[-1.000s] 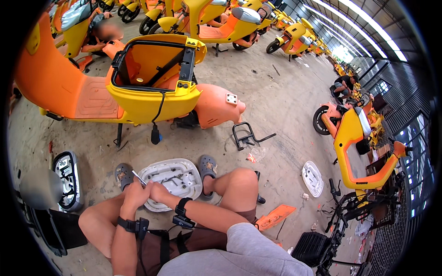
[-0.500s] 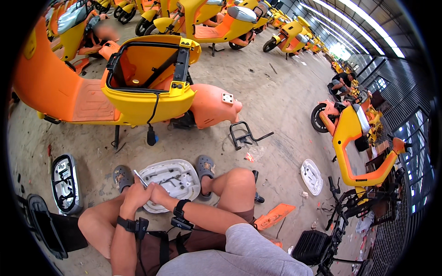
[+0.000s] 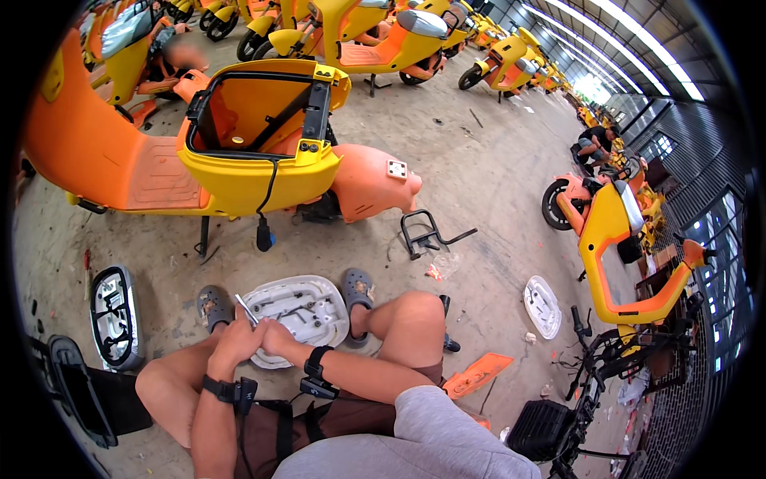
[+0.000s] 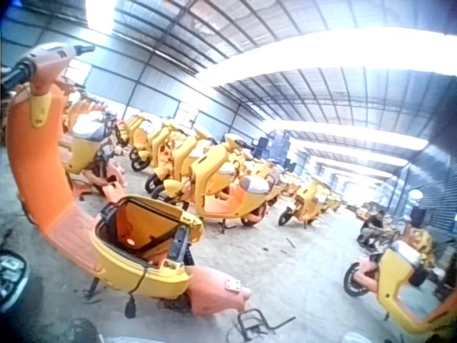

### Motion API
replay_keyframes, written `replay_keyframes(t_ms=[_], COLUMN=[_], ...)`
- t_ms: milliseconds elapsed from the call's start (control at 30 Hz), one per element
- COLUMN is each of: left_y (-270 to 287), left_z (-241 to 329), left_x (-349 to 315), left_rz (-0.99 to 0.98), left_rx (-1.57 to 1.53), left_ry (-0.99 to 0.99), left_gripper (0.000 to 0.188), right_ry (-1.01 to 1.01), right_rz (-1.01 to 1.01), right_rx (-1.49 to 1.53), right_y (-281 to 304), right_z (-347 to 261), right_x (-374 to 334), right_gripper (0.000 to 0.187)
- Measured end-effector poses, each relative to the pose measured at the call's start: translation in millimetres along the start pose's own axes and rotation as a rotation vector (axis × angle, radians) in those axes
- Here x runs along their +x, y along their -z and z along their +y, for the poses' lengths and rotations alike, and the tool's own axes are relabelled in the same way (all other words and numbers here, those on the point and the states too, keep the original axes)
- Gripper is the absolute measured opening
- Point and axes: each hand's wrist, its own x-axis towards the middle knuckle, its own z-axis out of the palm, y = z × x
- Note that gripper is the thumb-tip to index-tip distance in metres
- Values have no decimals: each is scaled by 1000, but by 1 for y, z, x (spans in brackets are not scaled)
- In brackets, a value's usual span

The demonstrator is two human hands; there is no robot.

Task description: The person uses a T-handle wrench to tighten bolts onto a white motorcycle component while sitting on the floor. They handle several small bolts and washers, placing them into the assembly and securing them with the tool.

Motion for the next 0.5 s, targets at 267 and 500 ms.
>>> replay_keyframes(t_ms=[267,500], left_y=[2,2], left_z=[0,1], left_x=[0,1], left_rz=[-3,-19], left_rx=[-8,-65], left_ry=[6,6], left_gripper=[90,88], right_ry=[-48,-41], right_rz=[12,34], right_rx=[42,64], right_y=[3,-1], right_z=[-7,-2], right_x=[-2,2], right_gripper=[45,45])
